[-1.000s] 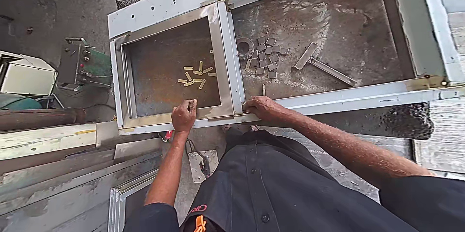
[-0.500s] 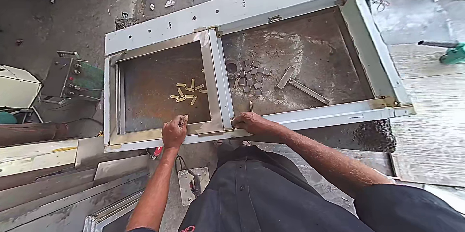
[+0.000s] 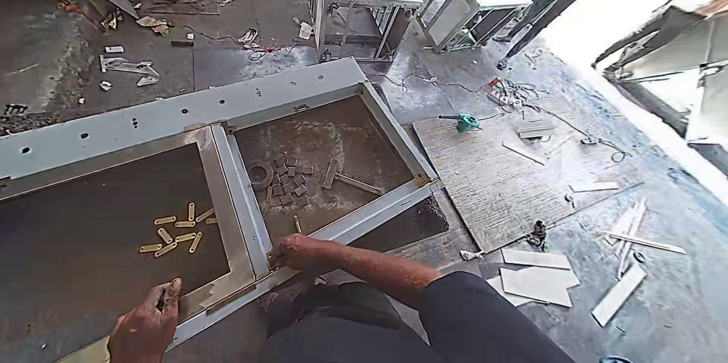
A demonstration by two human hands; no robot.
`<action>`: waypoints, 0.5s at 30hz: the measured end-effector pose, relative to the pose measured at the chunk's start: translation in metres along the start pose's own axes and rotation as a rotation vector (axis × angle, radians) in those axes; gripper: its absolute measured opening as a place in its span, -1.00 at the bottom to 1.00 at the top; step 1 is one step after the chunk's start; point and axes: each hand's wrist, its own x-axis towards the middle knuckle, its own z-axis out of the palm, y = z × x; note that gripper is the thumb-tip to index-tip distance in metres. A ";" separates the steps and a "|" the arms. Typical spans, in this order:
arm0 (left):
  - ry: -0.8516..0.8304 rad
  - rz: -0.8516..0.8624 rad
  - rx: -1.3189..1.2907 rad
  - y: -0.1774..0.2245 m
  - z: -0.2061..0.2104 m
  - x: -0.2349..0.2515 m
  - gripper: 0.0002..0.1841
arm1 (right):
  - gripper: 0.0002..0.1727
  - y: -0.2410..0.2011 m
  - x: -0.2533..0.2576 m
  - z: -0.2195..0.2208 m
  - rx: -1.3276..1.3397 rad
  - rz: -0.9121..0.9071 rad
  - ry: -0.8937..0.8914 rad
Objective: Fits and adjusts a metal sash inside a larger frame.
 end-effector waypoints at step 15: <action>0.050 -0.002 0.019 0.002 -0.001 0.001 -0.18 | -0.76 0.002 0.001 0.002 0.018 0.006 0.009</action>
